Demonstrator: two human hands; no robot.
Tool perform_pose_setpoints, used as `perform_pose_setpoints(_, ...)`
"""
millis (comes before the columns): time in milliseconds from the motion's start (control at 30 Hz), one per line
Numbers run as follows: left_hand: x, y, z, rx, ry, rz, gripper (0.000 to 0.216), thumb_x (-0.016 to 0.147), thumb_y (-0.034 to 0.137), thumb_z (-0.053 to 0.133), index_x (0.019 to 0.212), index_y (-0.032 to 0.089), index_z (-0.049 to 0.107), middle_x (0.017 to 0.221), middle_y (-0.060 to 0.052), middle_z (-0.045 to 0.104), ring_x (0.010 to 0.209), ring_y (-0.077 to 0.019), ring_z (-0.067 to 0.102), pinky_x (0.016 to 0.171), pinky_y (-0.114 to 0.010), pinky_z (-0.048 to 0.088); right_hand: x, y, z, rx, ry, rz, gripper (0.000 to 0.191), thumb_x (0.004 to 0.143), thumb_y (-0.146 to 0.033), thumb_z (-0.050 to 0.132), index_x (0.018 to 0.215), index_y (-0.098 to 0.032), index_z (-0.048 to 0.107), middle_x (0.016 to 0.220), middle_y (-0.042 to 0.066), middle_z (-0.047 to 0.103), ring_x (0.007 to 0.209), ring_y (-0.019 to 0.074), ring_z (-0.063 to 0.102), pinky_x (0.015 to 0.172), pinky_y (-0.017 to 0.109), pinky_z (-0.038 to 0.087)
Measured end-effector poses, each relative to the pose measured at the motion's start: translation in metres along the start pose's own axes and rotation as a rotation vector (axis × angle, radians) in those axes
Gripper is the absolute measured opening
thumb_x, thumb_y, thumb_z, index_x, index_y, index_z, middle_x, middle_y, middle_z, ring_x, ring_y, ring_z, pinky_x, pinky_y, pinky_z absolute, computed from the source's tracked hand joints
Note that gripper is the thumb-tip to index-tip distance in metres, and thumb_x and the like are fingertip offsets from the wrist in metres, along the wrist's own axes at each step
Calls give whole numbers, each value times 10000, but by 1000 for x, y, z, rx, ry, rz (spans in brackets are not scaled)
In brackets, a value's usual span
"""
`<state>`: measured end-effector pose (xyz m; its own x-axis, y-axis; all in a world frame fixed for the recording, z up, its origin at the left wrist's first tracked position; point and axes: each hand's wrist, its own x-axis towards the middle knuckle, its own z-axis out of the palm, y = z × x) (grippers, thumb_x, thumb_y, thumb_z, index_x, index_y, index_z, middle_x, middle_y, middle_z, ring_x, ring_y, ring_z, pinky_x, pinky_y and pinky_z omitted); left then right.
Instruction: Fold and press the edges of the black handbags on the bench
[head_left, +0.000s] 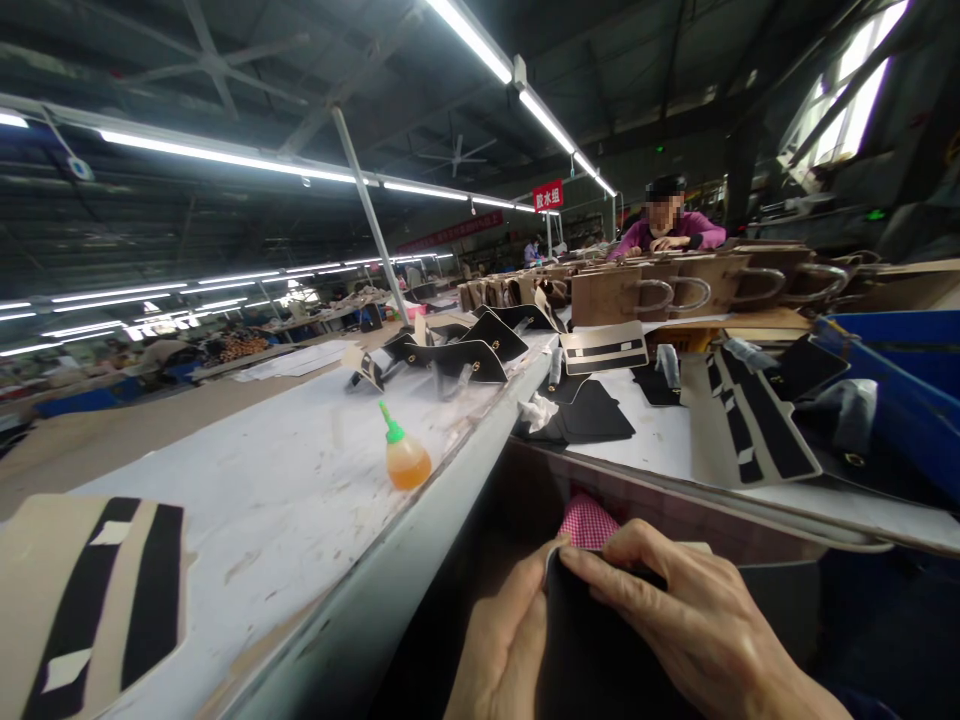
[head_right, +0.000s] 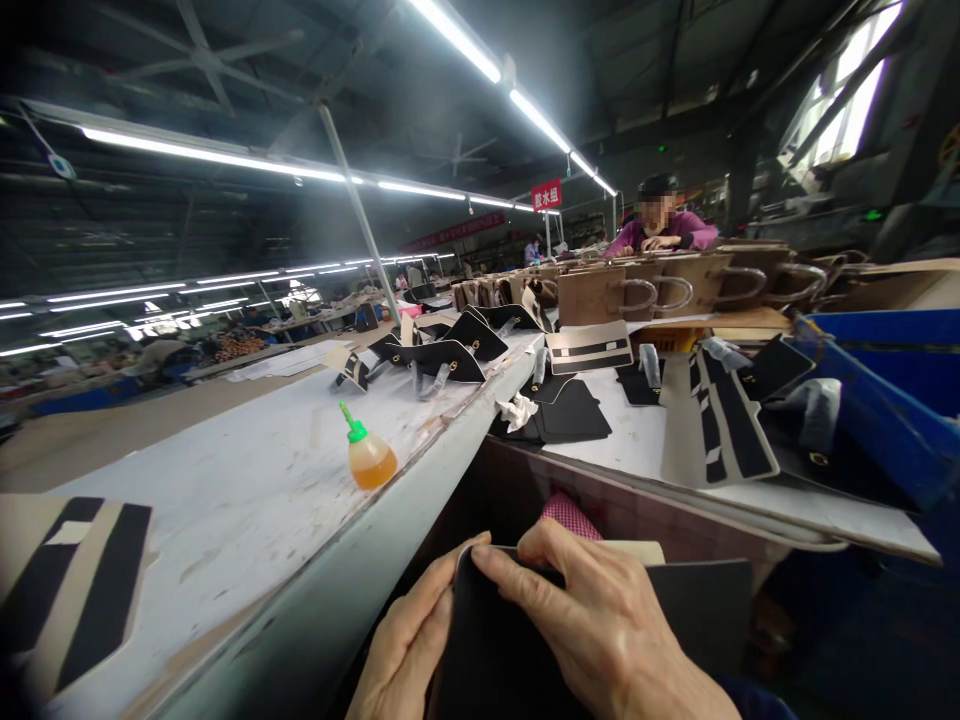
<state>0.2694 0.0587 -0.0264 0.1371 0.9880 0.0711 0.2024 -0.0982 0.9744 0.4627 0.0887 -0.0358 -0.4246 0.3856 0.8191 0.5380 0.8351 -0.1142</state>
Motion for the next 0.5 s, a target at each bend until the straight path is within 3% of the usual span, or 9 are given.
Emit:
perform_pose_setpoints(100,1,-3,-3,22,39,12,623,908,665,364,1223,218,661,1028,-68,711,979,-231,636,977,-329,468,0,-1,3,-17,-17,3,509,930,-14,462,1368,-264,532,878,13,577,678,99,567,576,217,444)
perform_pose_setpoints(200,2,-1,-3,100,33,58,610,901,673,374,1209,222,648,908,-50,691,922,-225,614,834,-289,477,1,-3,6,4,-44,9,492,939,-28,447,1363,-260,538,865,15,585,652,101,568,563,217,446)
perform_pose_setpoints(300,3,2,1,172,59,87,502,925,617,388,1165,262,649,945,-33,691,961,-217,614,807,-270,448,3,-4,7,22,-64,8,472,946,-35,436,1360,-239,535,875,27,596,644,104,574,556,219,455)
perform_pose_setpoints(500,4,-5,6,270,91,156,368,958,491,397,1152,280,630,980,-32,706,858,-204,627,791,-281,439,8,-5,7,39,-74,-4,410,969,-69,427,1329,-223,550,842,20,613,602,97,580,525,193,465)
